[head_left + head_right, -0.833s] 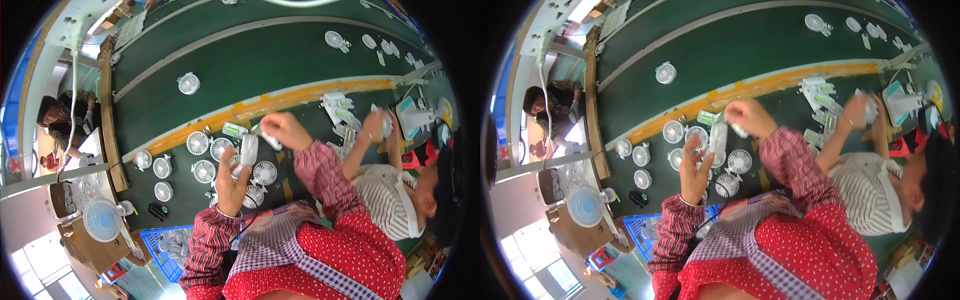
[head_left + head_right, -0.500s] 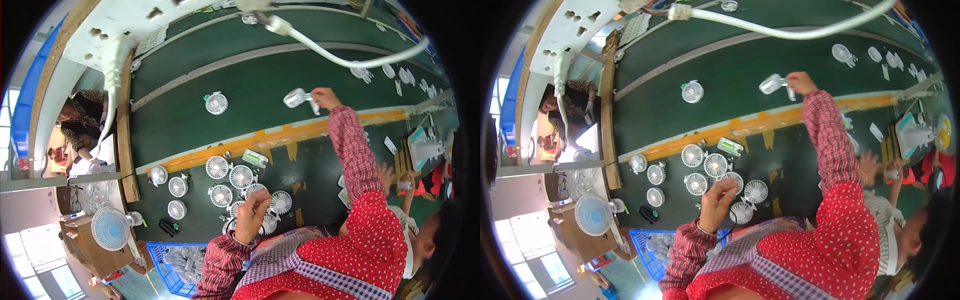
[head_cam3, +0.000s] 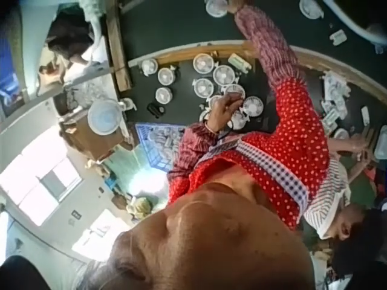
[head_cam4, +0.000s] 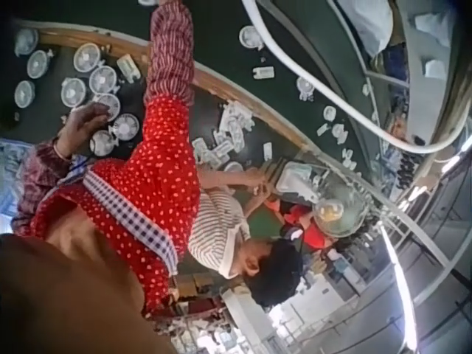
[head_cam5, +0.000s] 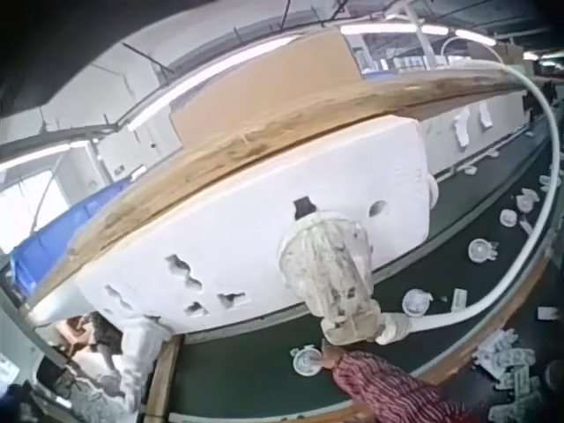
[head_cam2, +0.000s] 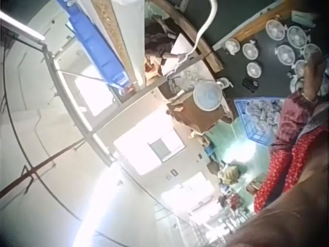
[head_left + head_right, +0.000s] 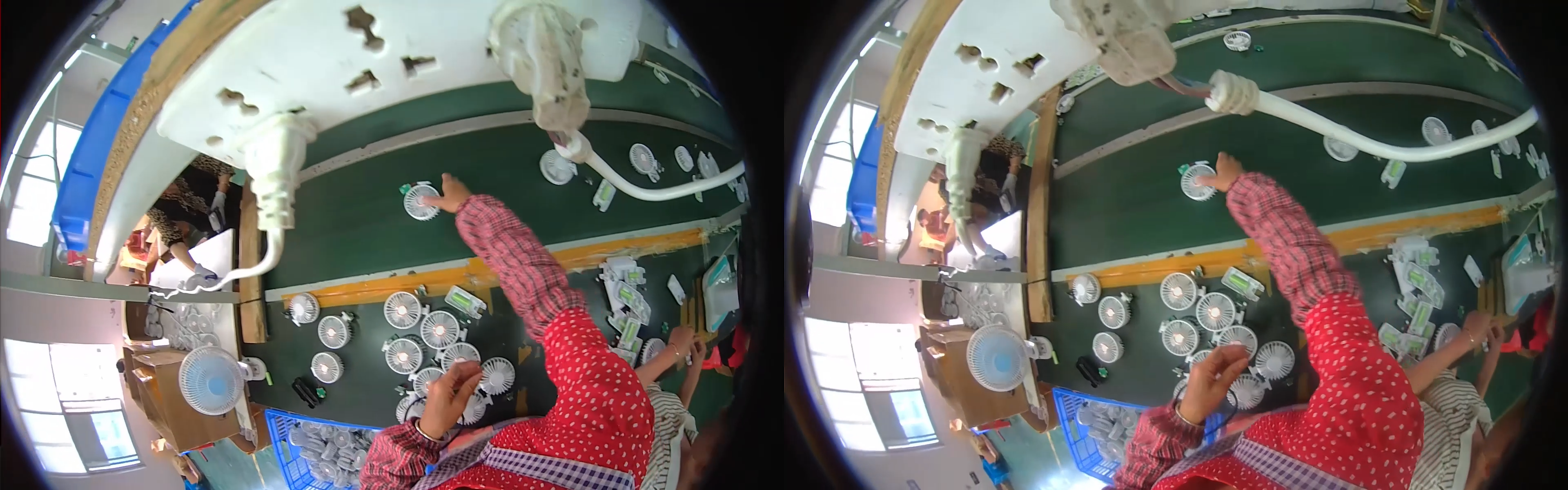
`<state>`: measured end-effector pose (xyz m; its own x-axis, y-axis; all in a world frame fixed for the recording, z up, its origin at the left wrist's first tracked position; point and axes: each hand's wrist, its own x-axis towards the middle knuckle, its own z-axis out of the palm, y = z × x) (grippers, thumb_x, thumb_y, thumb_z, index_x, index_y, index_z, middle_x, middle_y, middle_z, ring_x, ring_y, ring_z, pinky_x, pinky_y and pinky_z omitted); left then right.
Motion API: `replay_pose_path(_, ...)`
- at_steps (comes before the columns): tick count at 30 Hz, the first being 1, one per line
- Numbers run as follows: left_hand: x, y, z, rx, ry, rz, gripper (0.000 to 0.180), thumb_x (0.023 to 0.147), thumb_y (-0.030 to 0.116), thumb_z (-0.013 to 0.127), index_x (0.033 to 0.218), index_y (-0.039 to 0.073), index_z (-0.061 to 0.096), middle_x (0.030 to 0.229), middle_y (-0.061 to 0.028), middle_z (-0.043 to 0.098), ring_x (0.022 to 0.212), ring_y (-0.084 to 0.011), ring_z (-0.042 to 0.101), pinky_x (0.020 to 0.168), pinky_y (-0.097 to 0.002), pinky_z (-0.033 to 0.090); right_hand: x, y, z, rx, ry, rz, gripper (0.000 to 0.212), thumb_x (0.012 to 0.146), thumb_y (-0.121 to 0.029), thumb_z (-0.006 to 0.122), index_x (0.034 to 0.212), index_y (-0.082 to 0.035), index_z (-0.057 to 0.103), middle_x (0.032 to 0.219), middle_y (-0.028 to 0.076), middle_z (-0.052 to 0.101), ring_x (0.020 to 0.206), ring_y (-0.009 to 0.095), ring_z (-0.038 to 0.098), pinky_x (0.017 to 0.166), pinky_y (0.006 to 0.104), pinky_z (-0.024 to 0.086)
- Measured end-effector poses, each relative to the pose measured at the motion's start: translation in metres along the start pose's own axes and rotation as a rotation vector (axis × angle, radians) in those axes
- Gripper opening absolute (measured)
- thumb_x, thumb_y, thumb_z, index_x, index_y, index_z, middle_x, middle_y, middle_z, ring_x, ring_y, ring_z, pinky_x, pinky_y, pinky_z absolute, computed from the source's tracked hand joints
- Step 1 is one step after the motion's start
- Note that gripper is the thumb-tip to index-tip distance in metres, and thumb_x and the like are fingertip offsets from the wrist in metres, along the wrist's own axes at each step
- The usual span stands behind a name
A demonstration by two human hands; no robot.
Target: The person connects electronic circuit boards to handheld fan assemblies by hand, plugging wire connectors together and pressing the boards to illuminate their digital displays.
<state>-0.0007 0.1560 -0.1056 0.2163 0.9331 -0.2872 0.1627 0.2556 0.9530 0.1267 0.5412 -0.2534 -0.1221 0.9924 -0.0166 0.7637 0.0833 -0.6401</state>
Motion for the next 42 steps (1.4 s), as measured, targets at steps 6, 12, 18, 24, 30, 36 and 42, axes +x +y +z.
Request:
replay_pose_path(6,-0.035,0.003,-0.018,0.007,0.153,-0.043,0.022,0.089,0.006,0.061,0.108,-0.003,0.058,0.096,-0.0092,0.067,0.087,-0.0139,0.063,0.076,-0.0262,0.051,-0.014,-0.078,0.039,0.168,-0.196,0.44,0.099,0.056,-0.041,0.084,0.133,-0.003,0.035,0.137,0.017,0.037,0.127,0.035,0.035,0.103,0.0447,0.037)
replay_pose_path(12,-0.054,-0.016,-0.029,-0.246,0.216,-0.133,0.018,0.09,0.008,0.061,0.103,-0.004,0.062,0.093,-0.0049,0.066,0.084,-0.0098,0.06,0.076,-0.023,0.049,-0.118,-0.011,0.046,0.502,0.034,0.127,0.071,0.052,-0.026,0.088,0.107,0.006,0.056,0.101,0.018,0.062,0.092,0.028,0.063,0.081,0.0352,0.051)
replay_pose_path(18,-0.053,0.028,-0.05,-0.286,0.379,0.067,0.022,0.093,0.014,0.056,0.102,-0.005,0.063,0.086,-0.004,0.064,0.074,-0.0073,0.054,0.065,-0.0216,0.044,-0.321,-0.123,-0.065,0.287,0.295,-0.388,0.053,0.062,-0.009,0.079,0.108,-0.002,0.053,0.104,0.015,0.046,0.097,0.031,0.051,0.085,0.0366,0.045)
replay_pose_path(24,-0.099,0.031,0.033,-0.638,0.099,-0.081,0.028,0.088,0.013,0.064,0.112,0.0,0.057,0.096,-0.0072,0.066,0.08,-0.0099,0.061,0.064,-0.0208,0.049,-0.495,-0.105,-0.126,0.063,0.391,-0.532,0.053,0.055,0.0,0.073,0.106,-0.007,0.058,0.101,0.009,0.049,0.091,0.031,0.052,0.077,0.04,0.043)
replay_pose_path(30,-0.096,0.031,0.065,-0.666,0.042,-0.205,0.031,0.085,0.006,0.066,0.113,0.0,0.053,0.093,-0.0073,0.067,0.075,-0.0092,0.062,0.055,-0.0204,0.046,-0.524,-0.079,-0.137,-0.083,0.499,-0.59,0.035,0.067,-0.007,0.065,0.102,-0.01,0.063,0.1,0.004,0.051,0.093,0.024,0.052,0.077,0.0364,0.043)
replay_pose_path(36,-0.141,0.007,0.123,-0.525,0.116,-0.223,0.035,0.087,0.005,0.061,0.12,-0.001,0.053,0.091,-0.004,0.065,0.08,-0.0101,0.06,0.057,-0.0194,0.043,-0.598,-0.043,-0.15,0.114,0.192,-0.483,0.036,0.069,-0.016,0.07,0.104,-0.009,0.063,0.103,0.006,0.051,0.097,0.026,0.05,0.083,0.0363,0.043)
replay_pose_path(42,-0.148,-0.006,0.15,-0.483,0.087,-0.068,0.028,0.088,0.003,0.059,0.116,-0.001,0.056,0.086,-0.0079,0.066,0.077,-0.013,0.062,0.054,-0.0209,0.042,-0.585,0.087,-0.149,0.178,0.063,0.059,0.035,0.076,-0.025,0.071,0.099,-0.001,0.059,0.097,0.015,0.056,0.095,0.032,0.056,0.083,0.038,0.046)
